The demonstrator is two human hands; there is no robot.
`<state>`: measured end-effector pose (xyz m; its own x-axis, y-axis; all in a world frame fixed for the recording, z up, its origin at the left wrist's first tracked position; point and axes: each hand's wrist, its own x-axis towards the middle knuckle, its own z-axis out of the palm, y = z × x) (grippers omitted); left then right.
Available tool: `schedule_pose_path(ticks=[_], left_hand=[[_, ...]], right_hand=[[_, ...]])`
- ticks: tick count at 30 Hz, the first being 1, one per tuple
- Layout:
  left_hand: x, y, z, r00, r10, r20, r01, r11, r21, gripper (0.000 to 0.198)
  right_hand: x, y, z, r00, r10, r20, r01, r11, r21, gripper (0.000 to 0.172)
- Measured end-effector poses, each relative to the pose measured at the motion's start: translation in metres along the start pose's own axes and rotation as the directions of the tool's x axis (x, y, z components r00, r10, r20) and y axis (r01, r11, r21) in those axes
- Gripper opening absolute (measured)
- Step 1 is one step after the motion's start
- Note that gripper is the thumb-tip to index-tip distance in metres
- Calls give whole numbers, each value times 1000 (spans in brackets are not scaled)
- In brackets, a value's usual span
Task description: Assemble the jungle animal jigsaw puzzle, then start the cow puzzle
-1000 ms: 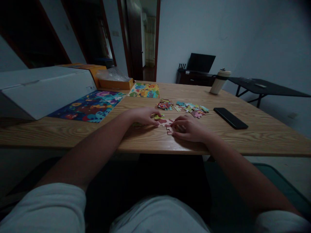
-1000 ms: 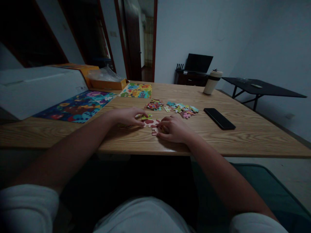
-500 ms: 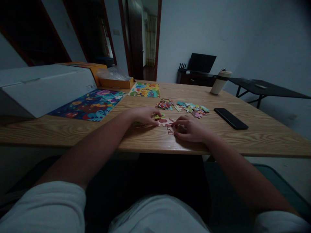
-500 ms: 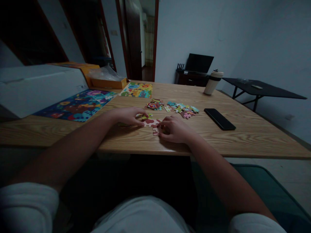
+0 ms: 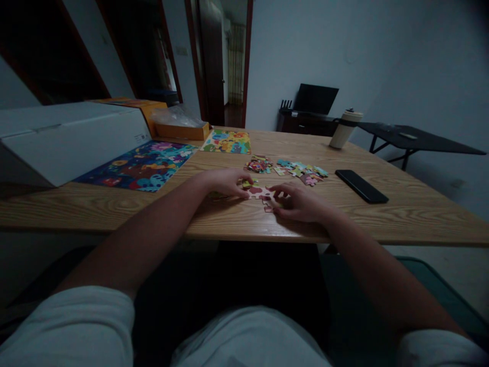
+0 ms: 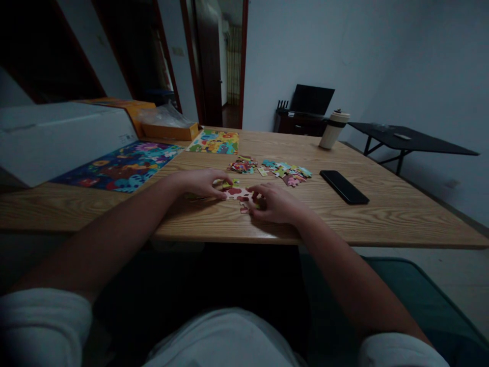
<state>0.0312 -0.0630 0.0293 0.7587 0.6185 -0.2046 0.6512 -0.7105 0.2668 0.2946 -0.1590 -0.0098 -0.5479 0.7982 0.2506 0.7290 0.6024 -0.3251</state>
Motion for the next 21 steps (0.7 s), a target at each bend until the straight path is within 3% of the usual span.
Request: schedule_pose_path(ticks=[8,15,18,21], left_hand=[[0,1,-1,1000,7,-1,-7,1000,-3,60],[0,1,0,1000,14,-13,-14,1000,8,61],[1,0,0,1000,20,-9,-20,999,26,62],[2,-2,1,1000,19,-15,-19,999,28,61]], right_hand=[[1,2,-8,995,-83,56,86,995,-54,37],[1,0,-5,997,-64,48,66,997,-47,37],[0,-1,-5,998,-65,-20,64,997,-47,38],[0,3,-5,984,-1,-178,4,1000,17,39]])
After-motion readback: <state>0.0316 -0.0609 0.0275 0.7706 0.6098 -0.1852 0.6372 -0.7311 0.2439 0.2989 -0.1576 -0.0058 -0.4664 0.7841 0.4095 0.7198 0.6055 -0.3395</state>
